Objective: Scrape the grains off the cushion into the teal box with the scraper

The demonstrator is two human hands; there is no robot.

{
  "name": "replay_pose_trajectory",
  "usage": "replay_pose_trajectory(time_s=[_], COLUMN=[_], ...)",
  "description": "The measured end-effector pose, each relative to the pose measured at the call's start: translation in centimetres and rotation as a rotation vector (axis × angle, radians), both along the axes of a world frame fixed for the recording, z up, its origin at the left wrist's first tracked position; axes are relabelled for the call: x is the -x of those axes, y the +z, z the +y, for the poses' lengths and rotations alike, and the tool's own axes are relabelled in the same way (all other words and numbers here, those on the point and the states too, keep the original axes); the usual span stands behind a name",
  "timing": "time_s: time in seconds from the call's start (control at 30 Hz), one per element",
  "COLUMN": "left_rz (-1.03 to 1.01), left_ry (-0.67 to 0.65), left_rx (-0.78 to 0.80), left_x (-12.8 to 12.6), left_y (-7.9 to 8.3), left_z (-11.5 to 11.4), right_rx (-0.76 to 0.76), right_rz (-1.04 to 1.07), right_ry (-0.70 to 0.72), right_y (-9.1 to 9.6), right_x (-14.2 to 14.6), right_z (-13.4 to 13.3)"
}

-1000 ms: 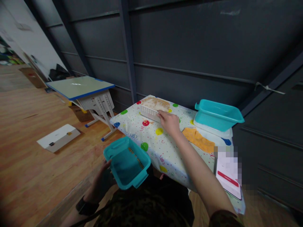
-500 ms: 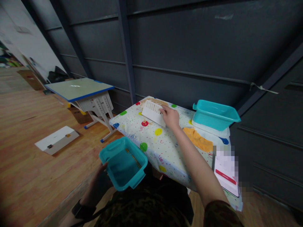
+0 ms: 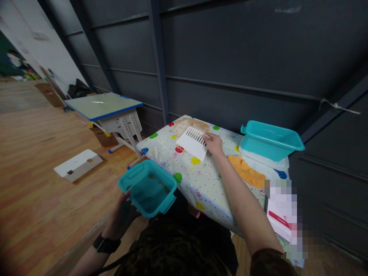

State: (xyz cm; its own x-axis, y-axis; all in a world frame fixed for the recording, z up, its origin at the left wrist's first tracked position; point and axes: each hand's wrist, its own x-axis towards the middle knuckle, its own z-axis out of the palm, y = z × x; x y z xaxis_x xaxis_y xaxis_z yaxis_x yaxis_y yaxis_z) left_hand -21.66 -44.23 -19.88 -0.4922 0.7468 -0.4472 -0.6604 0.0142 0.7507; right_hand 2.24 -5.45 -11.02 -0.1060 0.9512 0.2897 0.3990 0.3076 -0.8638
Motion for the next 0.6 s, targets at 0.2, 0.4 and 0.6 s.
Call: replay_pose_trajectory(time_s=[0.2,0.4,0.6], left_rz=[0.014,0.047,0.038], left_ry=[-0.008,0.001,-0.022], left_rx=[-0.042,-0.03,-0.046], left_x=[0.2,0.8,0.0], left_y=[-0.5,-0.3,0.1], left_z=[0.1,-0.1,0.5], right_rx=[0.053,0.113,0.238], right_rz=[0.042,0.06,0.207], right_ry=[0.024,-0.02,0.01], right_y=[-0.9,-1.4,-2.2], right_x=[0.6,0.7,1.0], right_z=[0.1,0.2,-0.4])
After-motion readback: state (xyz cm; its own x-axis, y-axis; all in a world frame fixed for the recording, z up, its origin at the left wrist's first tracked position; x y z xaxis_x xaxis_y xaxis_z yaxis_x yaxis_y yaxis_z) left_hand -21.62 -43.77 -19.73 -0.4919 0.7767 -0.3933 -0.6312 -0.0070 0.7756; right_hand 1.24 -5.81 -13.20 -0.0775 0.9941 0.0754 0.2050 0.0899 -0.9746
